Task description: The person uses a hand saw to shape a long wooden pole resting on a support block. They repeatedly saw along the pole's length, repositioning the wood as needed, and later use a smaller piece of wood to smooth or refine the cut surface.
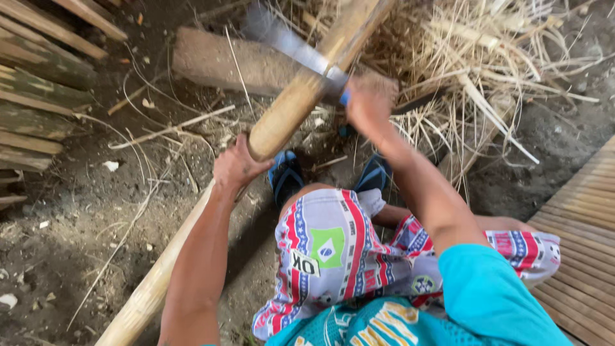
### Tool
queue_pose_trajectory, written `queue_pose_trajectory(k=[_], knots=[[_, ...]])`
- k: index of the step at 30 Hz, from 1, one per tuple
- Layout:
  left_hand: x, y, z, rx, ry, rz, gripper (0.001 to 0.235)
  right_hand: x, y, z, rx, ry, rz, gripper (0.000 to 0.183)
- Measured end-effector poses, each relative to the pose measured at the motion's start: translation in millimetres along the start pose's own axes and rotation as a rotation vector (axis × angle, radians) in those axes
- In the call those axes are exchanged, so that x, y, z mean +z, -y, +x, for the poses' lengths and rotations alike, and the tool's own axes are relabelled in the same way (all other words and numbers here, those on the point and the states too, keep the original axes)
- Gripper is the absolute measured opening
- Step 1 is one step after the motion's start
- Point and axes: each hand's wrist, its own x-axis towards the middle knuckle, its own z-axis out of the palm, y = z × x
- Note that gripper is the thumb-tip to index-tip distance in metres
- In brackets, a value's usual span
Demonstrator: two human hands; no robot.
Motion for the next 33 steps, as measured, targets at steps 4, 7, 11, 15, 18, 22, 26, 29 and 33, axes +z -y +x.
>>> queue_pose_trajectory(k=[4, 7, 11, 15, 18, 22, 26, 29, 33], knots=[[-12.0, -5.8, -1.8, -0.022, 0.014, -0.009, 0.110, -1.1, 1.4, 19.4, 0.190, 0.104, 0.215, 0.030], [-15.0, -2.7, 4.5, -0.007, 0.050, -0.023, 0.110, 9.0, 18.6, -4.1, -0.062, 0.131, 0.068, 0.024], [-12.7, 0.1, 7.7, -0.039, 0.091, -0.003, 0.110, 9.2, -15.7, 2.5, 0.001, -0.111, 0.090, 0.020], [-14.2, -9.0, -2.8, -0.036, 0.041, -0.026, 0.113, -16.7, -51.5, 23.9, 0.487, 0.075, 0.168, 0.029], [-6.6, -18.0, -11.5, 0.005, -0.025, -0.006, 0.110, -27.2, -53.9, 10.1, 0.392, 0.125, 0.107, 0.033], [2.3, -17.7, -16.0, 0.075, -0.066, 0.027, 0.107, -26.1, -19.6, -15.9, 0.216, 0.075, 0.191, 0.025], [2.3, -24.0, -15.5, -0.015, 0.021, -0.009, 0.110, -22.1, 35.4, -50.4, -0.045, 0.288, 0.203, 0.031], [1.0, -26.8, -17.2, -0.001, 0.032, -0.053, 0.099, -19.7, 41.2, -54.8, -0.374, 0.303, -0.016, 0.019], [-1.8, -30.0, -20.1, -0.036, 0.034, -0.024, 0.098, -30.8, 7.5, -23.2, 0.026, 0.200, 0.125, 0.019]])
